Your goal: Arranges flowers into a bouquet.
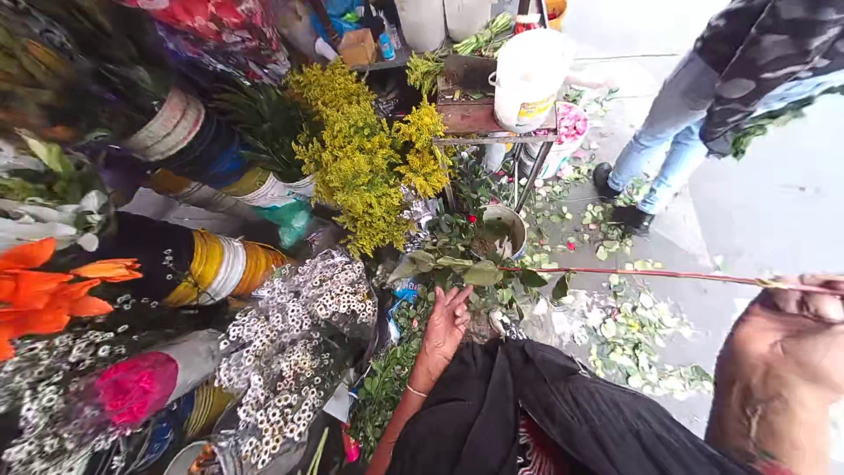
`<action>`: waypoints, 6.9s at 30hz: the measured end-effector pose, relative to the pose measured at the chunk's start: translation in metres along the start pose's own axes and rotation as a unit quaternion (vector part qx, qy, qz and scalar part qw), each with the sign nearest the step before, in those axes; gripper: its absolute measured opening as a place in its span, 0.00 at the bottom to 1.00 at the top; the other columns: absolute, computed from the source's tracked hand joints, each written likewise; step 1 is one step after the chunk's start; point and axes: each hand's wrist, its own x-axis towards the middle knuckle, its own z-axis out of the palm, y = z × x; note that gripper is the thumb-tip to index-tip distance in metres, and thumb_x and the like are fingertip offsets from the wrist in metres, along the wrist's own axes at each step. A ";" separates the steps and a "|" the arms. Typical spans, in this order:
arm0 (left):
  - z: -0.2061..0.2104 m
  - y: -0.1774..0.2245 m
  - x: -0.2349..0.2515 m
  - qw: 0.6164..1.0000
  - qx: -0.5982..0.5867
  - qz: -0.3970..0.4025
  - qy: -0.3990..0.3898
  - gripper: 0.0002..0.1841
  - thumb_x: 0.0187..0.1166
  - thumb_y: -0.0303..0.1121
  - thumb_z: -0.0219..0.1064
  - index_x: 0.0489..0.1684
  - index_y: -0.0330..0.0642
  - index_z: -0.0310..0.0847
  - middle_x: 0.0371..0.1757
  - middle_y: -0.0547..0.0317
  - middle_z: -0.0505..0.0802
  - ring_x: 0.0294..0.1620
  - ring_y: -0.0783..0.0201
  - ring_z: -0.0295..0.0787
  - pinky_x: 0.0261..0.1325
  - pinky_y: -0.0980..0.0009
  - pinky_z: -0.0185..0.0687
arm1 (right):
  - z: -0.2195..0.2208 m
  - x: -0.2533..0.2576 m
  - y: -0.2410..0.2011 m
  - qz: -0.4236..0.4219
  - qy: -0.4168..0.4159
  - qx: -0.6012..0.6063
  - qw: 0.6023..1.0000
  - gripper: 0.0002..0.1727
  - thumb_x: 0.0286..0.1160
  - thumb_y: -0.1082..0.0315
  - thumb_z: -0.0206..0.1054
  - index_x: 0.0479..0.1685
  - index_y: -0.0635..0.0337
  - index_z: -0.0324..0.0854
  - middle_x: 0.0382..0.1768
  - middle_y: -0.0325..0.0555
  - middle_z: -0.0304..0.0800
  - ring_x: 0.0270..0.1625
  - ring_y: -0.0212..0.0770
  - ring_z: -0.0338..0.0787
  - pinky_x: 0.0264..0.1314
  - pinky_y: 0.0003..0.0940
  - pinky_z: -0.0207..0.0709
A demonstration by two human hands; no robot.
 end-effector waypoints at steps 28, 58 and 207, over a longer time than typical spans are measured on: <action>0.217 0.108 0.039 0.711 0.525 0.443 -0.148 0.09 0.87 0.31 0.62 0.57 0.41 0.83 0.45 0.67 0.97 0.37 0.69 0.96 0.44 0.69 0.96 | -0.226 -0.087 0.162 0.543 0.095 -0.329 0.767 0.25 0.96 0.53 0.45 0.77 0.62 0.68 0.49 0.48 0.88 0.36 0.35 0.91 0.38 0.31 0.85; -0.091 -0.114 0.113 0.774 0.584 -0.209 0.122 0.25 0.90 0.36 0.58 0.82 0.32 0.69 0.70 0.35 0.86 0.69 0.42 0.87 0.75 0.46 0.79 | 0.072 -0.046 0.311 0.382 -0.784 -0.028 0.489 0.16 0.88 0.61 0.62 0.63 0.60 0.87 0.49 0.45 0.96 0.47 0.34 0.94 0.59 0.37 0.86; -0.315 -0.455 -0.811 0.615 -0.500 0.428 0.433 0.22 0.89 0.35 0.58 0.75 0.31 0.64 0.60 0.39 0.85 0.53 0.49 0.91 0.56 0.55 0.90 | -0.086 -0.720 -0.210 -0.380 -0.864 0.164 0.286 0.40 0.50 0.63 0.82 0.71 0.66 0.77 0.54 0.72 0.86 0.47 0.69 0.92 0.40 0.60 0.86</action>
